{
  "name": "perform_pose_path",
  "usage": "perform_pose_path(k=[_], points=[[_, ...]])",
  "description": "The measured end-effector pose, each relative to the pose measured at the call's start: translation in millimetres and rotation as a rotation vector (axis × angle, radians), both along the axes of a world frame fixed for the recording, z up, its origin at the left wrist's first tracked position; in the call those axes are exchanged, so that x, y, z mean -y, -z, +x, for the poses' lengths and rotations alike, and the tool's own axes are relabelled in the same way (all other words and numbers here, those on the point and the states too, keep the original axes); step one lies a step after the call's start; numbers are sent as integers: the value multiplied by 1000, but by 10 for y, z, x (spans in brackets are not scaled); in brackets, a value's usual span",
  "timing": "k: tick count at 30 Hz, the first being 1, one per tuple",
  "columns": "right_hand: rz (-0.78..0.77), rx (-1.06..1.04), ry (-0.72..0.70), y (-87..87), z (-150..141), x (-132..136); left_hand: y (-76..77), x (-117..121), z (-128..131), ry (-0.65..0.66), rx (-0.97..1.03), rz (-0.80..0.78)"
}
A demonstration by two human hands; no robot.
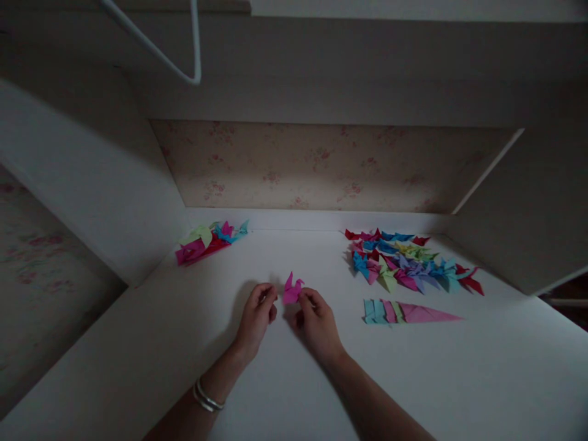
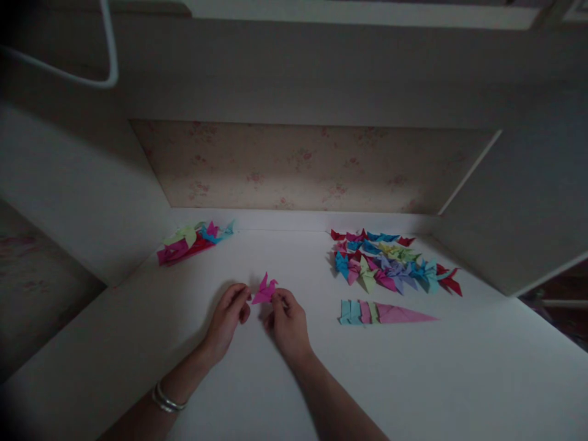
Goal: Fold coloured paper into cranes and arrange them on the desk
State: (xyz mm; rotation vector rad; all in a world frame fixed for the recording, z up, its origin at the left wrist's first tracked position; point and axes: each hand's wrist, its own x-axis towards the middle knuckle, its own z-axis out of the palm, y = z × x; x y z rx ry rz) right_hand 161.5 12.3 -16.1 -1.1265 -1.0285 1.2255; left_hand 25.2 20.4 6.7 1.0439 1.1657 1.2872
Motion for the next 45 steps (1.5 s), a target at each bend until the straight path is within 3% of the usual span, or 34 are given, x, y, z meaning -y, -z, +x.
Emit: perform_pose_path(k=[2, 6, 12, 17, 22, 29, 33, 39, 45], points=[[18, 72, 59, -25, 25, 9, -18, 46, 5, 67, 47, -5], [83, 163, 18, -75, 42, 38, -8, 113, 52, 245, 35, -17], [179, 167, -56, -67, 6, 76, -11, 82, 76, 188, 5, -44], [147, 110, -81, -48, -3, 76, -14, 67, 42, 140, 101, -72], [51, -101, -70, 3, 5, 24, 35, 56, 57, 132, 181, -104], [-45, -373, -39, 3, 60, -47, -35, 70, 28, 203, 361, -217], [-20, -282, -153, -29, 82, -39, -42, 62, 23, 246, 354, -225], [19, -175, -241, -25, 73, -18, -10, 70, 24, 160, 336, -200], [16, -148, -204, -5, 64, -19, -6, 70, 42, 149, 335, -114]])
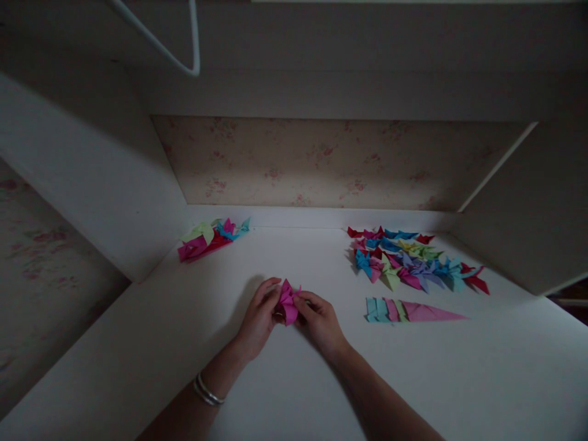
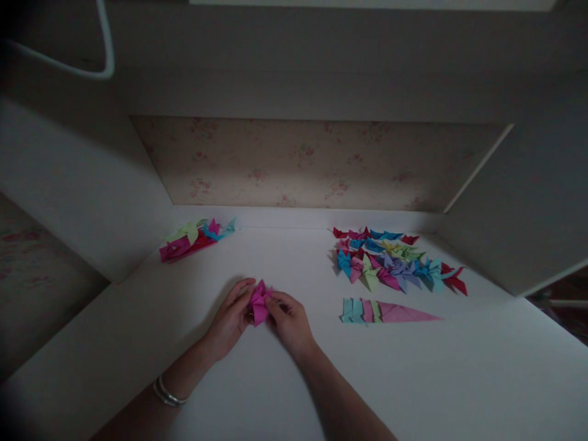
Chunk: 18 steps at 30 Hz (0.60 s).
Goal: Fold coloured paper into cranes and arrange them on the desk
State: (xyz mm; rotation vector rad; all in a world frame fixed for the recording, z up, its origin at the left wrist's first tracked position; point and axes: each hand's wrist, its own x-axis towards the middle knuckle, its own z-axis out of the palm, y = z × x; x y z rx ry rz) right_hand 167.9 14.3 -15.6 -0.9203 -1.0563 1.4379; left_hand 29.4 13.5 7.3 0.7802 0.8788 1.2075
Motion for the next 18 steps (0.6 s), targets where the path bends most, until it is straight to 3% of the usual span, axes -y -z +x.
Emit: perform_pose_path(k=[6, 18], points=[[5, 26, 120, 8, 13, -22, -11, -11, 4, 46, -54, 12], [6, 73, 132, -54, 15, -3, 43, -19, -25, 61, -68, 19]])
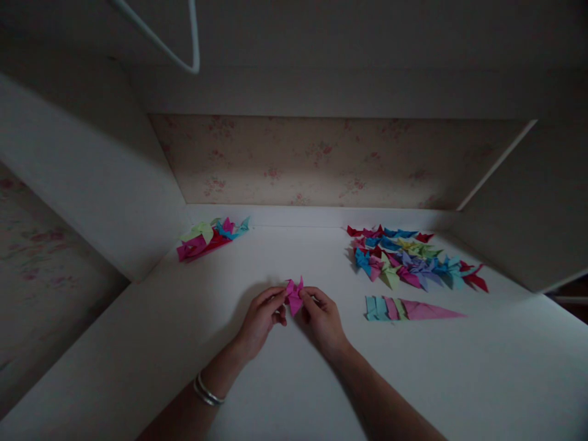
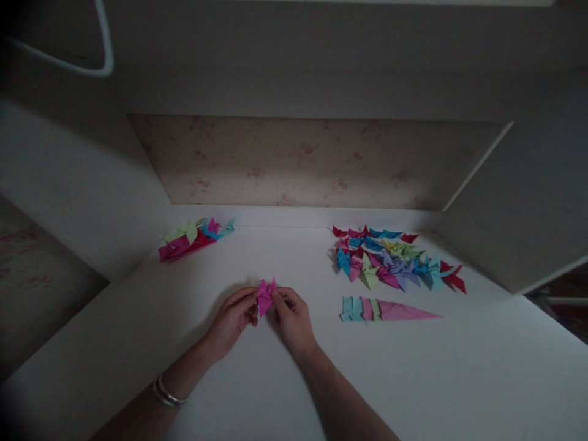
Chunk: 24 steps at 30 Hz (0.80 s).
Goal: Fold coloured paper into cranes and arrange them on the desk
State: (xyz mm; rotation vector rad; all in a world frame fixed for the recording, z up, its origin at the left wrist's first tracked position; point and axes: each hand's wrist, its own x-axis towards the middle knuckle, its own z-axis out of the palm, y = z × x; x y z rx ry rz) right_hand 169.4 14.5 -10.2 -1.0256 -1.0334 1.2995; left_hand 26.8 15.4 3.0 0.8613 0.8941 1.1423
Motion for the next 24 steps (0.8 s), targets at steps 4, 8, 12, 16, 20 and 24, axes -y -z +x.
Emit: perform_pose_path(k=[4, 8, 12, 16, 20, 24], points=[[12, 21, 7, 8, 10, 2, -9, 0, 4, -10, 15, -32], [10, 23, 9, 10, 16, 12, -37, 8, 12, -26, 30, -46], [7, 25, 20, 11, 18, 11, -50, 13, 17, -27, 21, -50], [8, 40, 27, 22, 20, 6, -38, 9, 21, -23, 10, -36], [-7, -1, 26, 54, 17, -2, -34, 4, 23, -16, -8, -42], [-11, -22, 38, 75, 14, -14, -45, 5, 25, -9, -20, -56]])
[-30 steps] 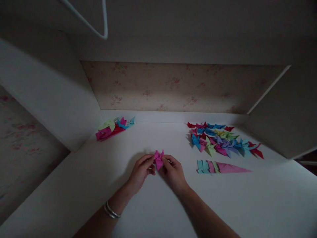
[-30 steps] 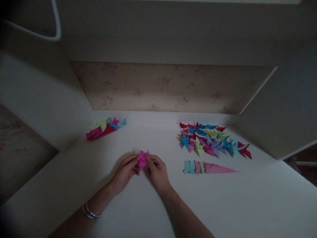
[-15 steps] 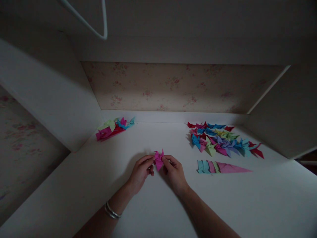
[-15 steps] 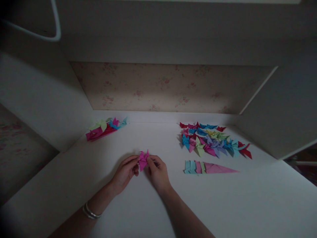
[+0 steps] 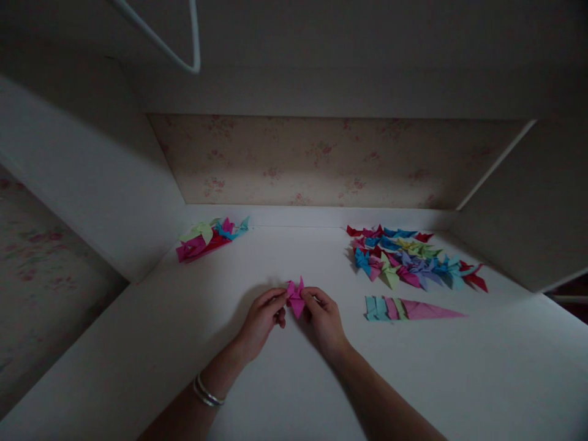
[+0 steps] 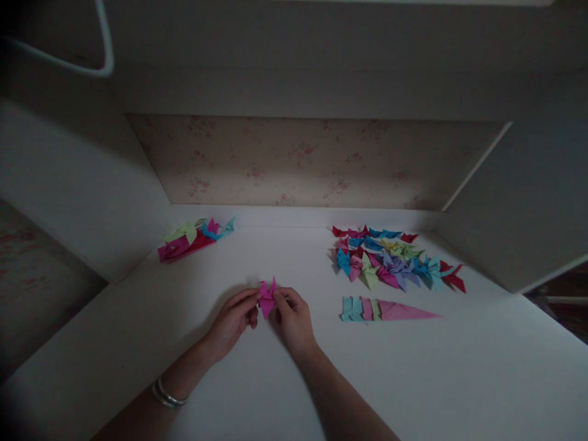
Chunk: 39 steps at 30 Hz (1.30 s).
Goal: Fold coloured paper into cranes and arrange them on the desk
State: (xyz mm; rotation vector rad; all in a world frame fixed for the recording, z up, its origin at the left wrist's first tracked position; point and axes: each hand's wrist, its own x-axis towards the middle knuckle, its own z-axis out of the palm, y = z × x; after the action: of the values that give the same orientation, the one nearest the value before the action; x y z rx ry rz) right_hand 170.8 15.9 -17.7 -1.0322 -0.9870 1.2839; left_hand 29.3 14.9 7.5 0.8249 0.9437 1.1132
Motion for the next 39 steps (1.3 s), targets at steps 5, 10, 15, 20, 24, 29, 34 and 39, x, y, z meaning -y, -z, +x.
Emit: perform_pose_path(k=[5, 10, 15, 20, 24, 29, 34, 39], points=[[-24, -12, 24, -3, 2, -6, -25, 2, 12, 2, -25, -14], [-9, 0, 15, -8, 5, 3, -5, -10, 8, 20, -24, -10], [-10, -15, 5, 1, 1, -1, 13, -13, -7, 33, -17, -7], [-14, -1, 19, -11, 3, -3, 10, -6, -8, 36, -13, 4], [-9, 11, 21, -9, 6, -9, 21, -11, -5, 27, -19, 18], [-15, 10, 32, 11, 7, -12, 26, -20, -3, 21, -34, 13], [-18, 10, 30, -9, 8, -4, 17, -11, 1, 14, -38, 19], [-11, 16, 24, -23, 13, -1, 13, -15, 6, 9, -48, 9]])
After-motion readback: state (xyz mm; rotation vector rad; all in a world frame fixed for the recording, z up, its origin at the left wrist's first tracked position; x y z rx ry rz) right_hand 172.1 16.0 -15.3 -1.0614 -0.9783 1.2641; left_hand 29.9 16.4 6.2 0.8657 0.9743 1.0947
